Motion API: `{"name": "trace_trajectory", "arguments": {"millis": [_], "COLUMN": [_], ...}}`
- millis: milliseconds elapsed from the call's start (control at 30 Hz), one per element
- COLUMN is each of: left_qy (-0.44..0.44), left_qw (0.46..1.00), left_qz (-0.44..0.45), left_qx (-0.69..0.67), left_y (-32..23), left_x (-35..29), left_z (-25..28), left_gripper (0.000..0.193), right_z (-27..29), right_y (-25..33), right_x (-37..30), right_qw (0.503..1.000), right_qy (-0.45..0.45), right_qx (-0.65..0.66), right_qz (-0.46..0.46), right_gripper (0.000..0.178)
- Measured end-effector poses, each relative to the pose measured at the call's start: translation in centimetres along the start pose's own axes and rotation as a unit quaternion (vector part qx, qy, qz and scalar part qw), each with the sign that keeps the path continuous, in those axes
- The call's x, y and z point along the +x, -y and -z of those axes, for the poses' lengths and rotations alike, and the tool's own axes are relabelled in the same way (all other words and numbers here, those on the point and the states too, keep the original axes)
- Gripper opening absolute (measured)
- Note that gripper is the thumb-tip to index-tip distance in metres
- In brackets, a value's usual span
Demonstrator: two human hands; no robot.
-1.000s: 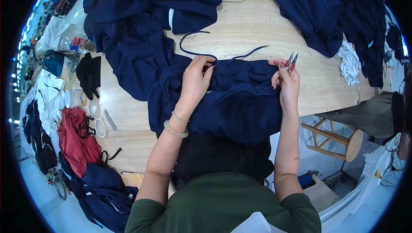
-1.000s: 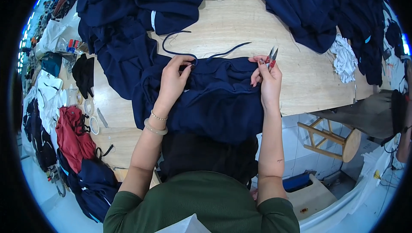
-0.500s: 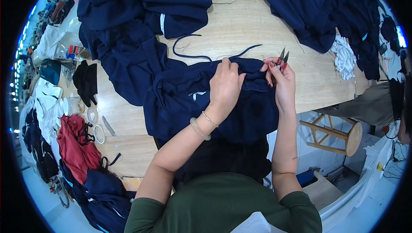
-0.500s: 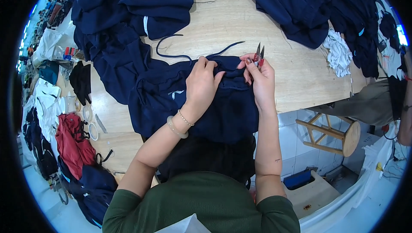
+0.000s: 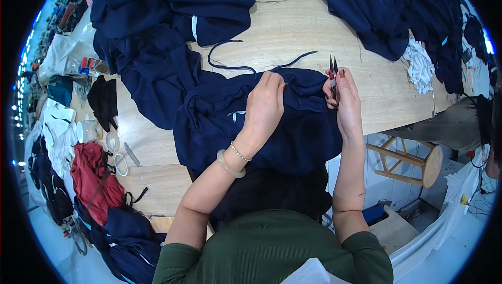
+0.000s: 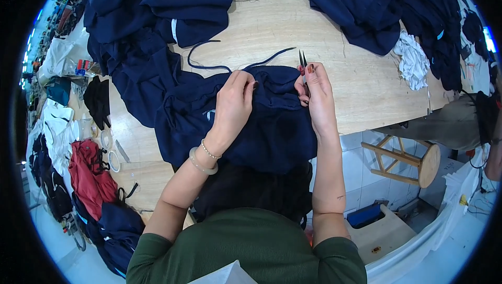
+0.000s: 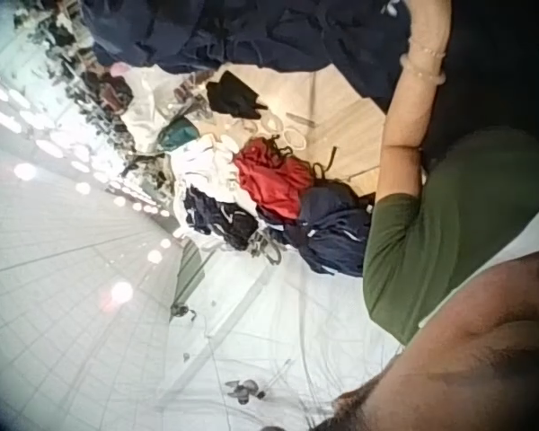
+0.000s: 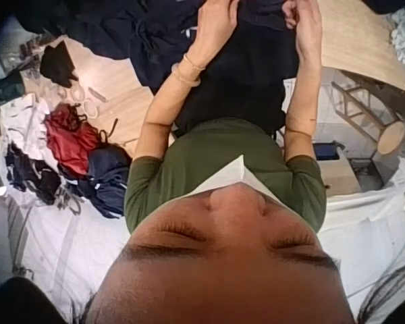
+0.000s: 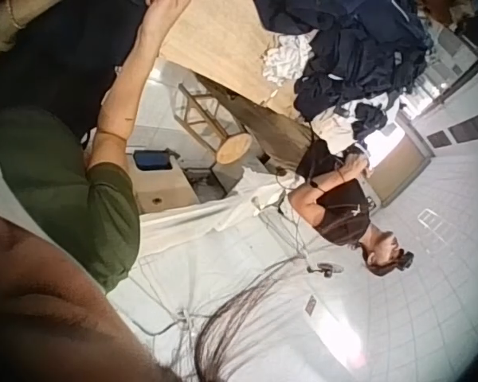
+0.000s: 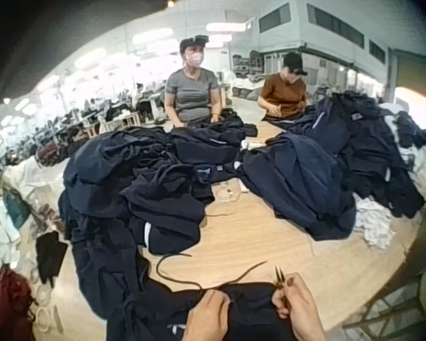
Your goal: The recorder is trimming excess threads from blue garments using thread nippers at a factory workbench.
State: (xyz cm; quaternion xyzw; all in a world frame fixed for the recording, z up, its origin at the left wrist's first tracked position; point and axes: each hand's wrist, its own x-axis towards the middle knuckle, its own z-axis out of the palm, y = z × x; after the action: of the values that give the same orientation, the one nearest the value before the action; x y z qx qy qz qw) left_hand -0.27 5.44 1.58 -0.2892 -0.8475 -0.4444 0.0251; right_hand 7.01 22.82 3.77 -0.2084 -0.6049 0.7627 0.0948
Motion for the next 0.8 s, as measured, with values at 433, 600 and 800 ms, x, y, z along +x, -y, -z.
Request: {"name": "trace_trajectory", "arguments": {"millis": [433,600,800], "left_qy": [0.019,-0.014,-0.022], "left_qw": [0.985,0.985,0.999], "left_qz": [0.057,0.038,0.024], "left_qx": [0.160,0.169,0.031], "left_y": [-0.5,0.3,1.3], "left_x": [0.3,0.1,0.1], "left_z": [-2.6,-3.0,-1.4], "left_gripper": [0.024,0.012,0.009], "right_z": [0.4,0.3,0.5], "right_y": [-1.0,-0.8,-1.1], "right_x": [0.5,0.4,0.3], "right_qw": [0.999,0.998,0.999], "right_qy": [-0.028,-0.030,-0.026], "right_qx": [-0.032,-0.037,-0.021], "right_qz": [-0.027,-0.031,-0.028], "right_gripper": [0.022,0.023,0.022]}}
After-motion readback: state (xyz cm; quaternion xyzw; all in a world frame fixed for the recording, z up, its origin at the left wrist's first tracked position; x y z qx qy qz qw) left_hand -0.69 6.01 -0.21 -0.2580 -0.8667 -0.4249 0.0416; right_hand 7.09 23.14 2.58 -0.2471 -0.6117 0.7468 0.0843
